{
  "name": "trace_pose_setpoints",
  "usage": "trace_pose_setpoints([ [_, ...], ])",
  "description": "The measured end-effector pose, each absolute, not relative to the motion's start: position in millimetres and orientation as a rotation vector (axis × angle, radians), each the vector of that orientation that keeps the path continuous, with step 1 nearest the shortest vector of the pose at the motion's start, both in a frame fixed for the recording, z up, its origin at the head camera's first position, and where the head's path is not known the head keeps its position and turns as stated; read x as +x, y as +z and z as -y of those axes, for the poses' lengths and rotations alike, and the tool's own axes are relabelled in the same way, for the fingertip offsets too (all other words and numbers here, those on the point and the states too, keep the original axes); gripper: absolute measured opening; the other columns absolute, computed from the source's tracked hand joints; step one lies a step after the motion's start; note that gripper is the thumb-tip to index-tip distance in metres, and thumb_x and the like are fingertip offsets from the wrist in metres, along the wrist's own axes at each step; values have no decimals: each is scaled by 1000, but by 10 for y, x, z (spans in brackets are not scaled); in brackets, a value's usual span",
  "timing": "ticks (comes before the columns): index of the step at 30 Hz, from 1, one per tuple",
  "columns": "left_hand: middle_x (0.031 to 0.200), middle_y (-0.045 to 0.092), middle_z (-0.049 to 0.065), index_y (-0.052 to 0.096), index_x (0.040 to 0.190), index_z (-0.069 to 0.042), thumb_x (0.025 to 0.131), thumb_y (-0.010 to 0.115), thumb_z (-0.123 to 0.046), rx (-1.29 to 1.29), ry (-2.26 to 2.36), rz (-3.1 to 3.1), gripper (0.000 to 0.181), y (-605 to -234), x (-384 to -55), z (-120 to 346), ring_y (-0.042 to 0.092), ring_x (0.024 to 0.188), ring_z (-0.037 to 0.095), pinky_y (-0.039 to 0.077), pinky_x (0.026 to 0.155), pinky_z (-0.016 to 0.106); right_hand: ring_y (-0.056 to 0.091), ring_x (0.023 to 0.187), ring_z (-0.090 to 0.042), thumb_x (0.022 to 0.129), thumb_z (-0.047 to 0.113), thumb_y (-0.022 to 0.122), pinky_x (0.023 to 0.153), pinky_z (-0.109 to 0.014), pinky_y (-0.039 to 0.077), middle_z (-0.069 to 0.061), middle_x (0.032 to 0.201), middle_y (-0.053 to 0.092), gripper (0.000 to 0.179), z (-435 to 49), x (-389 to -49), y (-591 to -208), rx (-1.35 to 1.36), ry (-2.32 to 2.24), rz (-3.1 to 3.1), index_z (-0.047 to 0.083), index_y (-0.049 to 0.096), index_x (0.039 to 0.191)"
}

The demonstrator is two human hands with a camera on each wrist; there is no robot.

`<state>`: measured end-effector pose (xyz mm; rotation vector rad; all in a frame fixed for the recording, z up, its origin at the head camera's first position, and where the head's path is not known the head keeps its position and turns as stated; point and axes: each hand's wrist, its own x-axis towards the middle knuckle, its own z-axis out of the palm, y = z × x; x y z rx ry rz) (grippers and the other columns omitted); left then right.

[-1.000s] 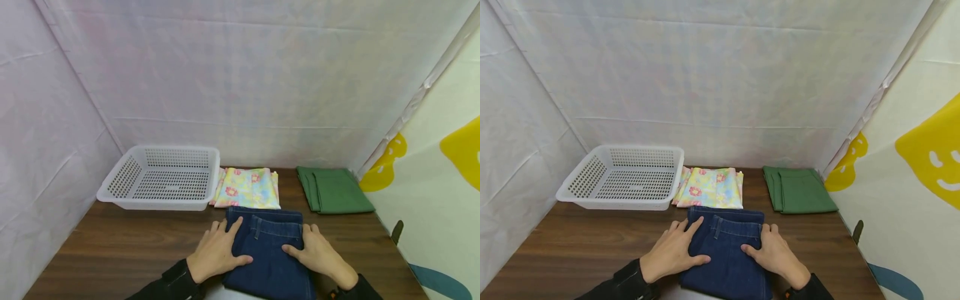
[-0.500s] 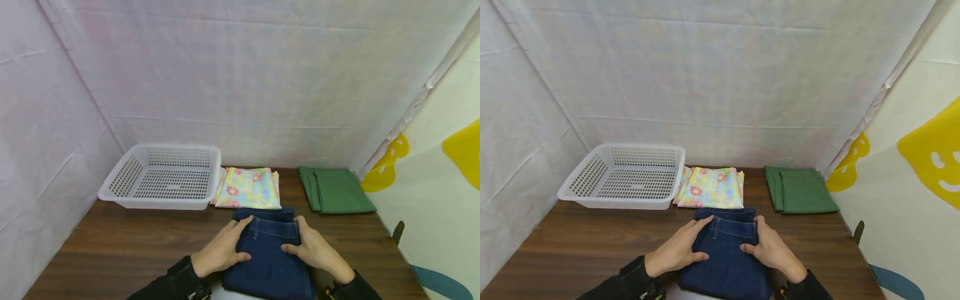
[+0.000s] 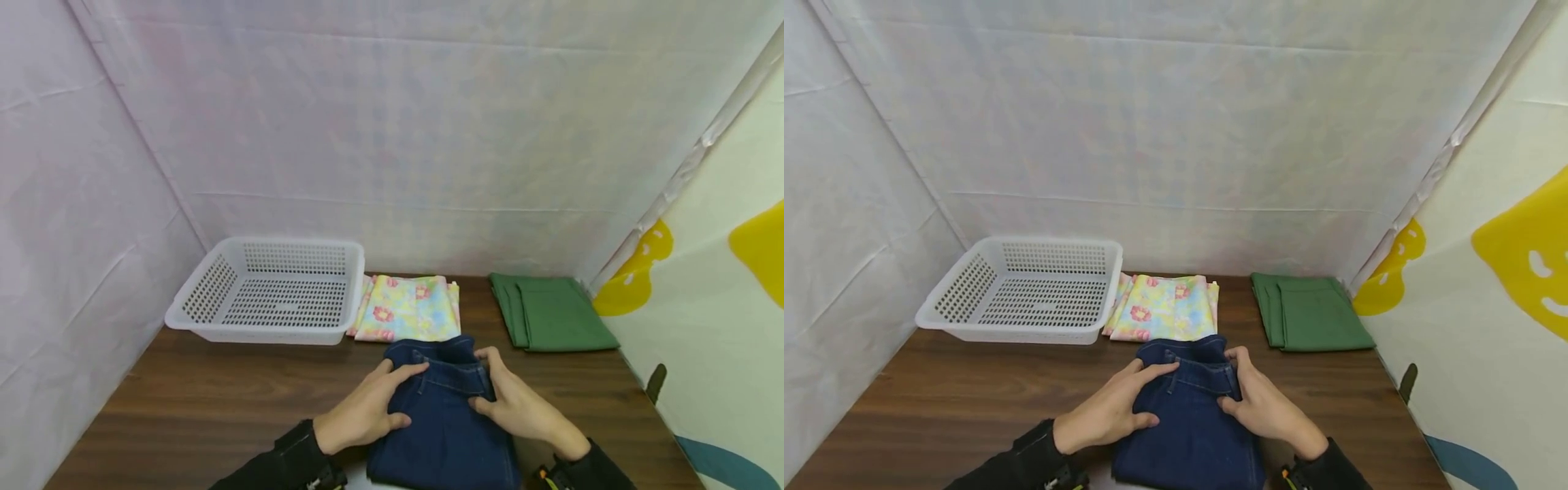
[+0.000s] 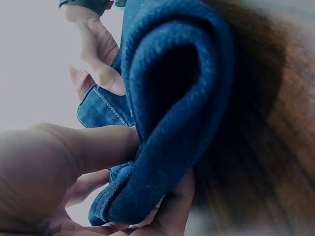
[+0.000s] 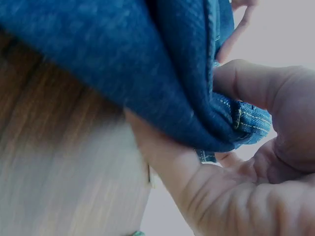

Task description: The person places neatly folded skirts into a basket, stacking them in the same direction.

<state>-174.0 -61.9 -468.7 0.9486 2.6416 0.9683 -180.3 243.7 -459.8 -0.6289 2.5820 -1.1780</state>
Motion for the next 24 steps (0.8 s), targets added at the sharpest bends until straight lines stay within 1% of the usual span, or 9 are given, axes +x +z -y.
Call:
trace_pose_setpoints([
  [3, 122, 46, 1, 29, 157, -41, 89, 80, -24, 964, 988, -2643, 86, -4656, -1734, 634, 52, 103, 17, 49, 79, 33, 59, 107, -20, 97, 23, 72, 83, -41, 50, -9, 126, 53, 64, -2447, -1794, -4585, -684, -1215, -2579, 14, 28, 143],
  [8, 116, 45, -2, 29, 157, -39, 91, 79, -20, 1052, 1007, -2702, 85, -4570, -1744, 667, 51, 98, 14, 49, 80, 31, 61, 106, -17, 99, 24, 69, 84, -38, 52, -4, 122, 57, 64, -2457, -1813, -4515, -734, -1252, -2577, 15, 25, 145],
  [10, 116, 45, -2, 29, 157, -39, 91, 79, -19, 1090, 1014, -2737, 86, -4512, -1754, 679, 50, 96, 14, 49, 81, 31, 61, 107, -18, 99, 23, 68, 85, -39, 52, -5, 124, 56, 63, -2459, -1837, -4465, -728, -1253, -2591, 16, 25, 145],
  [12, 114, 45, -3, 29, 157, -39, 90, 79, -19, 1115, 1014, -2771, 86, -4442, -1767, 693, 50, 94, 14, 49, 82, 31, 58, 115, -21, 100, 24, 68, 88, -42, 50, -9, 133, 51, 63, -2456, -1870, -4408, -725, -1233, -2635, 17, 25, 146],
  [15, 110, 45, -3, 30, 157, -40, 90, 79, -21, 1123, 998, -2825, 85, -4319, -1793, 733, 49, 89, 15, 48, 79, 32, 57, 117, -23, 100, 27, 66, 90, -45, 49, -12, 135, 51, 64, -2429, -1930, -4312, -726, -1238, -2660, 19, 23, 147],
  [16, 111, 46, -3, 30, 157, -39, 90, 79, -22, 1119, 992, -2841, 84, -4279, -1805, 752, 49, 91, 14, 48, 79, 32, 55, 120, -24, 101, 29, 66, 91, -46, 48, -11, 137, 48, 65, -2415, -1953, -4280, -732, -1229, -2679, 20, 22, 148],
  [18, 113, 48, -3, 33, 156, -39, 91, 79, -23, 1112, 981, -2878, 82, -4200, -1841, 795, 50, 93, 14, 47, 81, 34, 58, 116, -21, 101, 31, 64, 92, -46, 48, -8, 132, 53, 66, -2373, -2008, -4224, -730, -1255, -2679, 21, 20, 150],
  [22, 127, 54, -1, 39, 154, -39, 91, 78, -23, 1074, 1009, -2903, 76, -4070, -1934, 916, 53, 109, 13, 49, 89, 37, 51, 126, -22, 102, 34, 62, 99, -50, 44, -6, 137, 49, 68, -2254, -2131, -4149, -746, -1273, -2708, 19, 18, 152],
  [24, 128, 55, -2, 43, 152, -38, 91, 78, -22, 1051, 1028, -2914, 72, -4014, -1984, 989, 54, 110, 13, 50, 87, 36, 51, 126, -22, 103, 35, 61, 99, -51, 44, -6, 137, 47, 69, -2179, -2197, -4127, -766, -1295, -2704, 18, 18, 153],
])
